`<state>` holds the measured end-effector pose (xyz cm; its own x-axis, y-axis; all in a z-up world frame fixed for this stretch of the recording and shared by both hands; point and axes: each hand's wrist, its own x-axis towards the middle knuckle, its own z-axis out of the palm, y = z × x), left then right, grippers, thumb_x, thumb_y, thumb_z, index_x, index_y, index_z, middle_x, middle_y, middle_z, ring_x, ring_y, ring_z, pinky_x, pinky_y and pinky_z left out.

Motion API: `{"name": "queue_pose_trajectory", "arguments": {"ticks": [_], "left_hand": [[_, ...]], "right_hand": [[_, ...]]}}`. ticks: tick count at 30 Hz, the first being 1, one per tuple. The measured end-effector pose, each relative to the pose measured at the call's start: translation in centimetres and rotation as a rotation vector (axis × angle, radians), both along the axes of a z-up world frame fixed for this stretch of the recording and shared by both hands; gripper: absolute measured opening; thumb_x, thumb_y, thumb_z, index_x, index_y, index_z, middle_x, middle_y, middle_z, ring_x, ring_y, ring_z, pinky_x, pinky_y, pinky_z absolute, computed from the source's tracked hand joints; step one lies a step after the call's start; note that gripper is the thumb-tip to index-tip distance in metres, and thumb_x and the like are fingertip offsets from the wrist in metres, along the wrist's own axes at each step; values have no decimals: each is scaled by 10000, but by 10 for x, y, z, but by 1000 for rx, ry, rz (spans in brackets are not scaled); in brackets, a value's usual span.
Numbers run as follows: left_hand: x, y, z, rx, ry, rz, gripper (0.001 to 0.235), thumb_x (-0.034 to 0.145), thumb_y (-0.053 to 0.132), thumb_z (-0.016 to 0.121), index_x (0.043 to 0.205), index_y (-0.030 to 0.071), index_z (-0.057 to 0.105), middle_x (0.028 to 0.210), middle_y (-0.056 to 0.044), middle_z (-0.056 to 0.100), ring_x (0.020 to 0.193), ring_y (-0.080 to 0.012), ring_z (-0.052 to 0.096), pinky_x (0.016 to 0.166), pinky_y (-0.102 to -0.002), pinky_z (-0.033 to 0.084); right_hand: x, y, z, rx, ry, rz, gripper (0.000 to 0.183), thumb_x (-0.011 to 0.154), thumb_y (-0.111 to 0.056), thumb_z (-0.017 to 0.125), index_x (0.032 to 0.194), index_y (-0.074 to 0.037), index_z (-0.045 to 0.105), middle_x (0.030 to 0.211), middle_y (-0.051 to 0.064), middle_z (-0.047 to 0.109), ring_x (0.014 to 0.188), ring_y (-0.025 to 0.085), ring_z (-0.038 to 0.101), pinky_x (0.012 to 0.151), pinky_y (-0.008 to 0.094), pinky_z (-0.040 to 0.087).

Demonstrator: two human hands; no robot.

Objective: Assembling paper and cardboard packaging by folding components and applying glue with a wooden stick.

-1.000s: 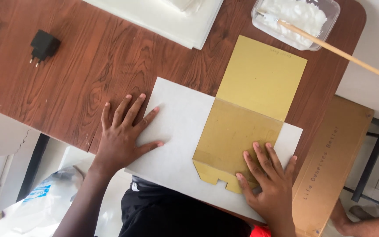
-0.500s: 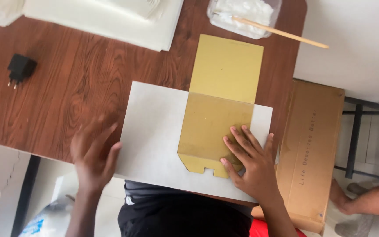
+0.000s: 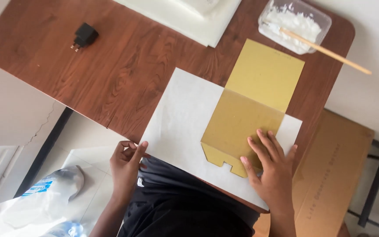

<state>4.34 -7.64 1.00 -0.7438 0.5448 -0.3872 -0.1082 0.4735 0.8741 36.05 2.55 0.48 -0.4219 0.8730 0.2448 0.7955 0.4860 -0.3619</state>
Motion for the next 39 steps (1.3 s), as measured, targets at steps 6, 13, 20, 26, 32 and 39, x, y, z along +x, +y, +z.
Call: {"name": "queue_pose_trajectory", "arguments": {"ticks": [6, 13, 20, 26, 32, 39], "left_hand": [[8, 19, 23, 144, -12, -99, 413, 818, 152, 829, 991, 113, 457, 793, -92, 669, 537, -162, 667, 392, -242, 392], [80, 60, 51, 718, 552, -891, 194, 804, 67, 700, 977, 131, 638, 854, 5, 652, 804, -184, 651, 929, -422, 435], [139, 66, 40, 706, 473, -1397, 248, 718, -29, 662, 928, 102, 676, 668, -19, 592, 721, -276, 649, 1073, -765, 326], [137, 72, 19, 674, 531, -1587, 253, 801, 13, 634, 1007, 159, 619, 729, 60, 562, 784, -211, 614, 1150, -606, 333], [130, 84, 34, 665, 441, -1709, 204, 883, 1, 590, 1043, 125, 611, 819, 31, 588, 808, -213, 604, 1169, -595, 314], [66, 154, 40, 717, 441, -1539, 234, 951, 64, 721, 1173, 59, 647, 1118, -86, 686, 1074, -272, 668, 1129, -521, 419]], "right_hand": [[1, -4, -3, 0, -20, -11, 402, 966, -378, 634, 1324, -198, 671, 1538, 18, 558, 1468, 250, 476, 1138, 809, 200], [2, -3, -5, -85, -7, -24, 392, 1003, -395, 592, 1346, -213, 650, 1542, 27, 534, 1487, 275, 429, 1146, 808, 97], [5, 0, 1, -208, 226, -83, 405, 1061, -190, 406, 1412, -113, 593, 1471, 124, 579, 1463, 316, 444, 1204, 698, -53], [11, 2, 13, -295, 465, -67, 476, 1099, -247, 354, 1539, -70, 390, 1578, 174, 466, 1502, 284, 398, 1297, 507, 79], [9, 4, -13, -98, 265, -68, 360, 1043, -222, 539, 1379, -144, 643, 1576, 147, 471, 1499, 361, 411, 1248, 615, 205], [8, 5, -13, -91, 331, -106, 298, 986, -121, 643, 1275, -108, 712, 1532, 157, 515, 1471, 340, 460, 1276, 565, 212]]}}
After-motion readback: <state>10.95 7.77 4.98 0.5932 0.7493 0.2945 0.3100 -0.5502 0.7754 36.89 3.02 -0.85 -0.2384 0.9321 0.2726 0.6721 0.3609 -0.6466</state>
